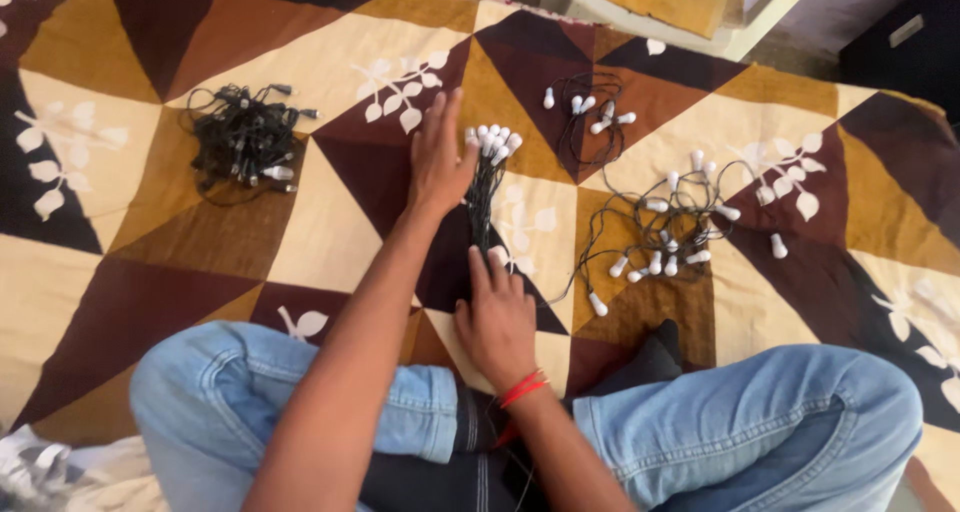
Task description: The person sits cross-legged on a patterned rug and untangles a string of white LED lights by hand. They separate the wires and bulbs, organizing the string into a neat bundle on the floor.
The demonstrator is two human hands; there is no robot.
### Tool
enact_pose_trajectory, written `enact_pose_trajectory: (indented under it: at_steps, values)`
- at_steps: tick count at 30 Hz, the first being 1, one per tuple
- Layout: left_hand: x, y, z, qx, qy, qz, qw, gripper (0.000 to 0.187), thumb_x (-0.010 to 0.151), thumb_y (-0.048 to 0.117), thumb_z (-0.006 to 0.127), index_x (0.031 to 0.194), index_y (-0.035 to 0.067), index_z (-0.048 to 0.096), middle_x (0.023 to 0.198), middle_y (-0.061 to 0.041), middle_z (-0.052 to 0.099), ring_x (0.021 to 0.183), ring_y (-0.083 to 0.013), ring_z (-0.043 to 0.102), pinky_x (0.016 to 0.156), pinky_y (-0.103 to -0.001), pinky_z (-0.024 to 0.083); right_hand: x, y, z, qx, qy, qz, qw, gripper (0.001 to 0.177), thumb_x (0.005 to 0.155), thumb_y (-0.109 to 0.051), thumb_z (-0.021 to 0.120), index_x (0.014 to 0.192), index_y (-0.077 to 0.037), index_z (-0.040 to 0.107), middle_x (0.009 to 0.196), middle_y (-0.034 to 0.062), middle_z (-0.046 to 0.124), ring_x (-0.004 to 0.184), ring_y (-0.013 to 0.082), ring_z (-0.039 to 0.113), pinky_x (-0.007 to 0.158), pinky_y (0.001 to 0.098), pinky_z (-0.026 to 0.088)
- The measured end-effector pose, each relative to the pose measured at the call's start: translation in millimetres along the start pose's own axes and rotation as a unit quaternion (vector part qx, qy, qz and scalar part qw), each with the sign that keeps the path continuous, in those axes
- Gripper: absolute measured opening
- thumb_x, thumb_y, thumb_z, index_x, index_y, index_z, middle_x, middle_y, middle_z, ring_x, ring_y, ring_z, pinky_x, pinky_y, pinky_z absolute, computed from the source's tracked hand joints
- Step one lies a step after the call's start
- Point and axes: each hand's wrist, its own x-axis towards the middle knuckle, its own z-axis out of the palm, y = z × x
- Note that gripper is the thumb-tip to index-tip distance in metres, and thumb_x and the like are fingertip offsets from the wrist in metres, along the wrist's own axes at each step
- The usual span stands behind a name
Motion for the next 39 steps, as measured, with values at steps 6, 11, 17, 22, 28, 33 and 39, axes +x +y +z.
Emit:
enact_pose_trajectory:
  at_steps: [6, 11, 17, 22, 28, 33, 39]
  values:
    - [-70, -7, -25, 0.115, -0.074, 0.032, 0.99, 0.075, 0.098, 0.032, 0.062, 0.163, 0.023, 0.024, 0.17, -0.011, 0.025, 0.158, -0.0338, 0.024, 0.126, -0.06, 0.017, 4, 28, 1, 0.112, 0.016, -0.056, 0.992, 0.067, 0.091, -0.02, 0.068, 0.149, 0.005, 0.044, 0.151, 0.027, 0.046, 0.132, 0.044, 0.049, 0.11, 0.0483, 0.041]
    - [-65, 26, -24, 0.182, -0.143, 0.091, 0.969, 0.072, 0.097, 0.043, 0.059, 0.161, 0.033, 0.027, 0.169, -0.011, 0.019, 0.155, -0.0355, 0.019, 0.12, -0.067, 0.015, -5, 18, 12, 0.002, 0.023, -0.076, 0.997, 0.067, 0.082, -0.014, 0.066, 0.143, 0.005, 0.047, 0.154, 0.0261, 0.043, 0.142, 0.0409, 0.042, 0.112, 0.0476, 0.036]
    - [-61, 30, -16, 0.253, -0.159, 0.141, 0.944, 0.067, 0.096, 0.035, 0.057, 0.159, 0.038, 0.034, 0.171, -0.009, 0.018, 0.156, -0.0348, 0.018, 0.119, -0.07, 0.014, -7, 16, 25, -0.086, 0.009, -0.062, 0.994, 0.062, 0.086, -0.005, 0.051, 0.147, 0.006, 0.046, 0.158, 0.0189, 0.042, 0.146, 0.0363, 0.041, 0.113, 0.0472, 0.036]
    - [-54, 33, -13, 0.246, -0.169, 0.135, 0.945, 0.064, 0.094, 0.028, 0.056, 0.156, 0.033, 0.041, 0.17, -0.009, 0.018, 0.156, -0.0328, 0.019, 0.121, -0.068, 0.013, -7, 16, 28, -0.103, -0.002, -0.065, 0.992, 0.061, 0.087, -0.006, 0.051, 0.146, 0.006, 0.046, 0.159, 0.0203, 0.041, 0.145, 0.0363, 0.04, 0.112, 0.0471, 0.036]
    - [-49, 19, 7, 0.23, -0.129, 0.129, 0.956, 0.062, 0.095, 0.021, 0.054, 0.156, 0.022, 0.046, 0.17, -0.01, 0.021, 0.155, -0.03, 0.024, 0.124, -0.056, 0.016, -8, 15, 28, -0.11, 0.001, -0.068, 0.992, 0.061, 0.087, -0.005, 0.049, 0.146, 0.007, 0.046, 0.158, 0.021, 0.042, 0.145, 0.037, 0.041, 0.112, 0.0463, 0.037]
    - [-44, 12, 27, 0.212, -0.087, 0.135, 0.964, 0.058, 0.096, 0.011, 0.05, 0.154, 0.018, 0.051, 0.172, -0.011, 0.027, 0.157, -0.0312, 0.027, 0.127, -0.044, 0.021, -7, 13, 24, -0.101, 0.012, -0.072, 0.992, 0.06, 0.087, -0.004, 0.049, 0.146, 0.006, 0.046, 0.157, 0.0209, 0.043, 0.145, 0.0378, 0.042, 0.112, 0.0466, 0.037]
    - [-41, 19, 10, 0.215, -0.11, 0.14, 0.96, 0.063, 0.096, 0.017, 0.052, 0.158, 0.02, 0.043, 0.169, -0.01, 0.025, 0.156, -0.0311, 0.026, 0.126, -0.048, 0.019, -9, 14, 25, -0.123, 0.002, -0.076, 0.989, 0.058, 0.089, -0.006, 0.049, 0.145, 0.007, 0.047, 0.159, 0.02, 0.041, 0.144, 0.0384, 0.042, 0.112, 0.047, 0.038]
